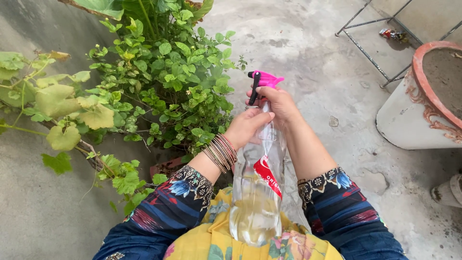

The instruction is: The person holds a spray bottle and sprays water onto the leaves of a plant, moving the bottle to reach different sections of the foliage.

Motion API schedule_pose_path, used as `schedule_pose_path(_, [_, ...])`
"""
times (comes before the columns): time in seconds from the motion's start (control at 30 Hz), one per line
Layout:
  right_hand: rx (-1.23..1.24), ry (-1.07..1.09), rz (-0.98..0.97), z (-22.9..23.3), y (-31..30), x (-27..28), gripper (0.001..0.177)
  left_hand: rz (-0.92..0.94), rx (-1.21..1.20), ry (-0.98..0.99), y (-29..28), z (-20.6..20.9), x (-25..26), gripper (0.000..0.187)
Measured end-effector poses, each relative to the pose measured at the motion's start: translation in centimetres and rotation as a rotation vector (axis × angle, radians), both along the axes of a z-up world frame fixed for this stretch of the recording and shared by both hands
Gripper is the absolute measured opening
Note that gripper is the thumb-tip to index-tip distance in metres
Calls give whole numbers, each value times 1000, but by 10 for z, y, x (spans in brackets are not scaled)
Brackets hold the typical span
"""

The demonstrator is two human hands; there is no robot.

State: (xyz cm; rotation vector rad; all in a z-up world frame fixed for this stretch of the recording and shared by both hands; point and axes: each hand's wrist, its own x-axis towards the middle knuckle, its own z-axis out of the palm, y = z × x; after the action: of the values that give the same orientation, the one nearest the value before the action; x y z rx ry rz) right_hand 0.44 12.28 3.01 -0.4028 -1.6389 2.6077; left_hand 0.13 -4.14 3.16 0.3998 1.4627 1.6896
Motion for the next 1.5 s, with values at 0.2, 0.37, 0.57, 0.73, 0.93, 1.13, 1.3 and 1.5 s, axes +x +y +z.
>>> schedule_pose_path(0.2, [-50, 12, 7, 15, -11, 5, 28, 21, -6, 15, 3, -12, -5, 44])
schedule_pose_path(0.37, [-104, 41, 33, 28, -17, 12, 32, 12, -17, 15, 4, -14, -7, 45])
schedule_pose_path(0.57, [-100, 23, 34, 27, -17, 7, 30, 13, 3, 7, 4, -15, -8, 47])
schedule_pose_path(0.73, [-43, 47, 9, 3, -1, -4, 24, -8, -5, 18, 0, 0, -6, 47])
schedule_pose_path(0.93, [-63, 28, -7, 26, -15, 6, 29, 13, -9, 37, 4, -10, -10, 47])
schedule_pose_path(1.13, [-113, 56, -7, 32, -15, 12, 32, -6, 4, 45, 10, -12, -11, 45])
schedule_pose_path(1.3, [-40, 37, -47, 16, 2, 7, 26, -27, -10, 48, 13, -3, -7, 40])
schedule_pose_path(1.5, [-16, 52, -82, 1, 20, 6, 24, -69, 43, 44, 23, -6, -8, 42])
